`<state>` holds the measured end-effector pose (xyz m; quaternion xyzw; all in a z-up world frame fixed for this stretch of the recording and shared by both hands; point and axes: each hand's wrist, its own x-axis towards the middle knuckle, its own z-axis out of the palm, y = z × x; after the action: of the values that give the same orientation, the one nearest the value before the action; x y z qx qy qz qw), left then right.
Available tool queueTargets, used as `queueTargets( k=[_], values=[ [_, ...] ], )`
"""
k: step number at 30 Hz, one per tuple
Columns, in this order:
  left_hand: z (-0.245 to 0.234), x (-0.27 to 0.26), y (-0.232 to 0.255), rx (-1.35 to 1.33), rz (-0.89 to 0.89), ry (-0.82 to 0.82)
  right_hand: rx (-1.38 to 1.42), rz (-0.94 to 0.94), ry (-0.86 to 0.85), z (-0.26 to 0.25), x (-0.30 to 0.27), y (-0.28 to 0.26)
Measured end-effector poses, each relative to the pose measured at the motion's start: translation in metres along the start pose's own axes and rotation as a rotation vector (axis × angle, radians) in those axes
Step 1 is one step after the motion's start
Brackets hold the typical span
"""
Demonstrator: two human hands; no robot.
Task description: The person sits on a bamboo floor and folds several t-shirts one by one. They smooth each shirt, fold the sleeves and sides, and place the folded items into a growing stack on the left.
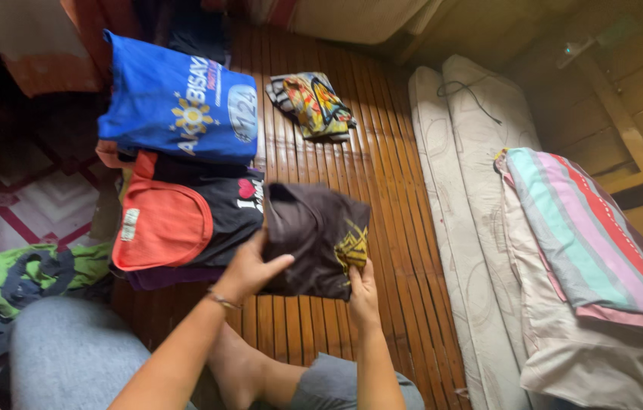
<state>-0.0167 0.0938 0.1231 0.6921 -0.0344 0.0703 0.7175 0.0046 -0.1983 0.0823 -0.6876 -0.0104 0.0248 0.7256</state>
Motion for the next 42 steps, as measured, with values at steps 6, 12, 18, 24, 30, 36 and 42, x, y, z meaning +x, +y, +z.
queueTargets(
  k=[6, 12, 18, 24, 30, 36, 42],
  values=[
    [-0.13, 0.004, 0.064, 0.341, 0.034, 0.385, 0.076, -0.136, -0.141, 0.14, 0.044, -0.018],
    [-0.182, -0.011, 0.042, 0.951, -0.164, 0.608, -0.85, 0.2, -0.102, 0.218, 0.048, -0.009],
    [-0.158, 0.023, 0.013, 1.172, 0.044, 0.577, -0.935, -0.277, 0.014, 0.242, 0.058, -0.045],
    [-0.131, 0.065, -0.019, 1.254, 0.059, 0.497, -1.215, -0.527, -0.051, 0.288, 0.084, -0.043],
    [-0.114, 0.064, -0.031, 1.22, 0.005, 0.458, -1.064, -0.214, -0.244, 0.273, 0.104, 0.015],
    [0.045, 0.009, -0.067, 0.63, 0.513, 0.149, 0.377, 0.306, -0.317, 0.158, 0.169, 0.065],
    [0.099, 0.036, -0.208, 0.907, 0.169, 0.049, -0.056, 0.283, 0.048, 0.01, 0.257, 0.087]
  ],
)
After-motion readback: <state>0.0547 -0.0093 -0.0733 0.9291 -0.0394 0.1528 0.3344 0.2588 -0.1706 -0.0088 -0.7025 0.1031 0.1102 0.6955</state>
